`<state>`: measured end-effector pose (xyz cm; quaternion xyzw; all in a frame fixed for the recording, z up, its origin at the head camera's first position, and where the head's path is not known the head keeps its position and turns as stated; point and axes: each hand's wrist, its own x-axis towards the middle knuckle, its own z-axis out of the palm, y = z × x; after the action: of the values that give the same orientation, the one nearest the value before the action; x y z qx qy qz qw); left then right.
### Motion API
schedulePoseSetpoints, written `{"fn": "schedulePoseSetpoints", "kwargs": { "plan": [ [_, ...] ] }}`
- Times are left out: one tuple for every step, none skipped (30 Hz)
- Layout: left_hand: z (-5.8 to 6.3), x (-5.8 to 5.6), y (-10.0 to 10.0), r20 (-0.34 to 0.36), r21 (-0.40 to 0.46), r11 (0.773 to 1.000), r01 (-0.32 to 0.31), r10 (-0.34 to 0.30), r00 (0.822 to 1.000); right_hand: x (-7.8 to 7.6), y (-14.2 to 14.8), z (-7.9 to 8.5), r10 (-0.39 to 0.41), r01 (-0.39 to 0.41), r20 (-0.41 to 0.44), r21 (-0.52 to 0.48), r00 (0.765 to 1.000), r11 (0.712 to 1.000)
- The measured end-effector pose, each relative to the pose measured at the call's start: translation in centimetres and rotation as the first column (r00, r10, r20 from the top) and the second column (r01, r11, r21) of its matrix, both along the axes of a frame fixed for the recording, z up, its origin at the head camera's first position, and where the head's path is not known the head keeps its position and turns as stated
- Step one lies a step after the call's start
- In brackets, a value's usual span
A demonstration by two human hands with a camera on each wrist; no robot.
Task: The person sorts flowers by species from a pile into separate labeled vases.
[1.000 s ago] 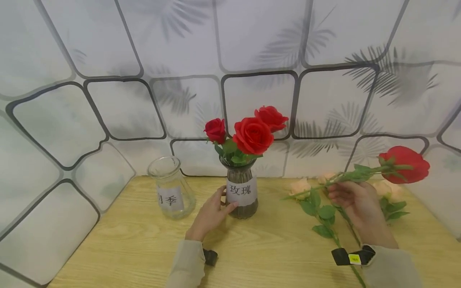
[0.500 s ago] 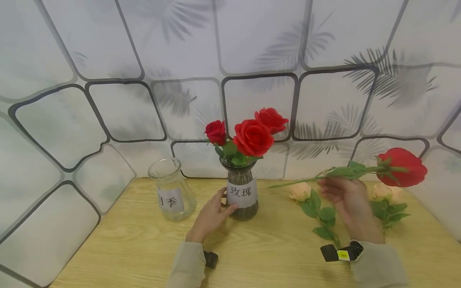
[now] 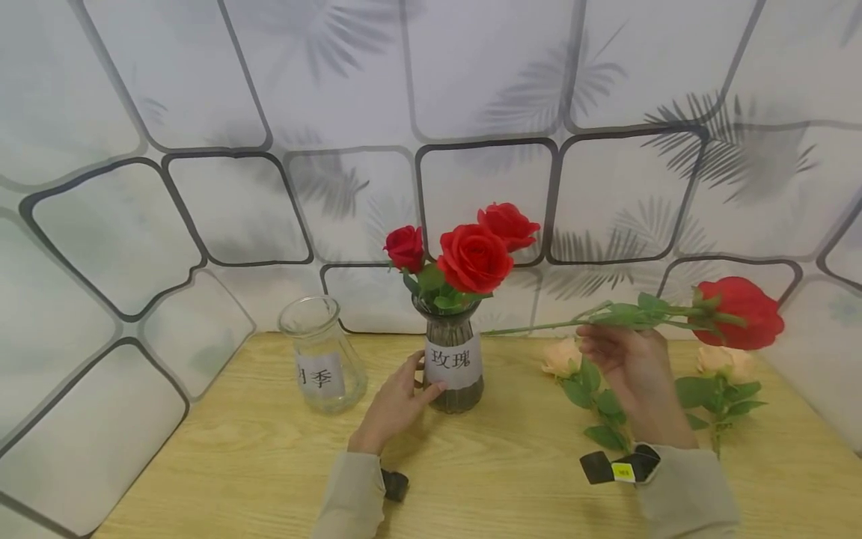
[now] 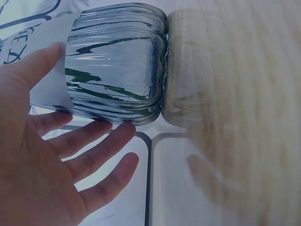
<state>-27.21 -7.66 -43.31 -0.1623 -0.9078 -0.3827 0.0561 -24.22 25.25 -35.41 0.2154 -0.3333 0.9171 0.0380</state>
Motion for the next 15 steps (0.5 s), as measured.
{"fn": "schedulePoseSetpoints", "kwargs": {
  "plan": [
    [0.0,0.0,0.0,0.000,0.001,1.000,-0.001,0.001,1.000,0.0,-0.1,0.0,0.005,-0.005,-0.009,-0.001,1.000,1.000],
    [-0.1,0.0,0.0,0.005,0.002,1.000,-0.004,0.004,1.000,0.0,-0.3,0.1,0.007,-0.007,-0.018,0.002,1.000,1.000],
    [-0.1,0.0,0.0,0.008,0.004,1.000,-0.006,0.006,1.000,0.0,-0.4,0.1,0.013,-0.013,-0.023,0.007,1.000,1.000],
    [-0.1,0.0,-0.1,0.013,0.005,1.000,-0.007,0.007,1.000,0.1,-0.6,0.2,0.013,-0.012,-0.028,0.014,1.000,1.000],
    [-0.1,0.0,-0.1,0.012,0.008,1.000,-0.007,0.007,1.000,0.1,-0.7,0.2,0.014,-0.014,-0.032,0.019,0.999,1.000],
    [-0.1,0.1,-0.1,0.015,0.007,1.000,-0.008,0.008,1.000,0.1,-0.9,0.3,0.016,-0.015,-0.039,0.023,0.999,1.000],
    [-0.2,0.1,-0.1,0.015,0.007,1.000,-0.007,0.007,1.000,0.2,-1.0,0.4,0.015,-0.014,-0.043,0.026,0.999,1.000],
    [-0.2,0.1,-0.1,0.014,0.007,1.000,-0.006,0.006,1.000,0.2,-1.2,0.4,0.009,-0.007,-0.048,0.032,0.999,0.999],
    [-0.2,0.1,0.0,0.012,0.007,1.000,-0.005,0.005,1.000,0.2,-1.4,0.5,0.014,-0.012,-0.055,0.028,0.998,1.000],
    [-0.1,0.1,0.0,0.009,0.007,1.000,-0.005,0.005,1.000,0.2,-1.5,0.6,0.006,-0.004,-0.062,0.034,0.998,0.999],
    [-0.1,0.1,0.0,0.007,0.008,1.000,-0.004,0.004,1.000,0.2,-1.7,0.7,0.013,-0.011,-0.069,0.032,0.998,0.999],
    [-0.1,0.1,0.0,0.005,0.007,1.000,-0.005,0.005,1.000,0.2,-1.8,0.8,0.019,-0.016,-0.076,0.034,0.997,0.999],
    [-0.1,0.1,0.0,0.004,0.007,1.000,-0.005,0.005,1.000,0.2,-2.0,0.9,0.018,-0.015,-0.083,0.038,0.996,0.999],
    [0.0,0.1,0.0,0.003,0.008,1.000,-0.006,0.006,1.000,0.2,-2.1,0.9,0.017,-0.013,-0.095,0.041,0.995,0.999],
    [0.0,0.1,0.1,0.003,0.008,1.000,-0.005,0.005,1.000,0.2,-2.3,1.0,0.015,-0.011,-0.105,0.041,0.994,0.999]
  ]
}}
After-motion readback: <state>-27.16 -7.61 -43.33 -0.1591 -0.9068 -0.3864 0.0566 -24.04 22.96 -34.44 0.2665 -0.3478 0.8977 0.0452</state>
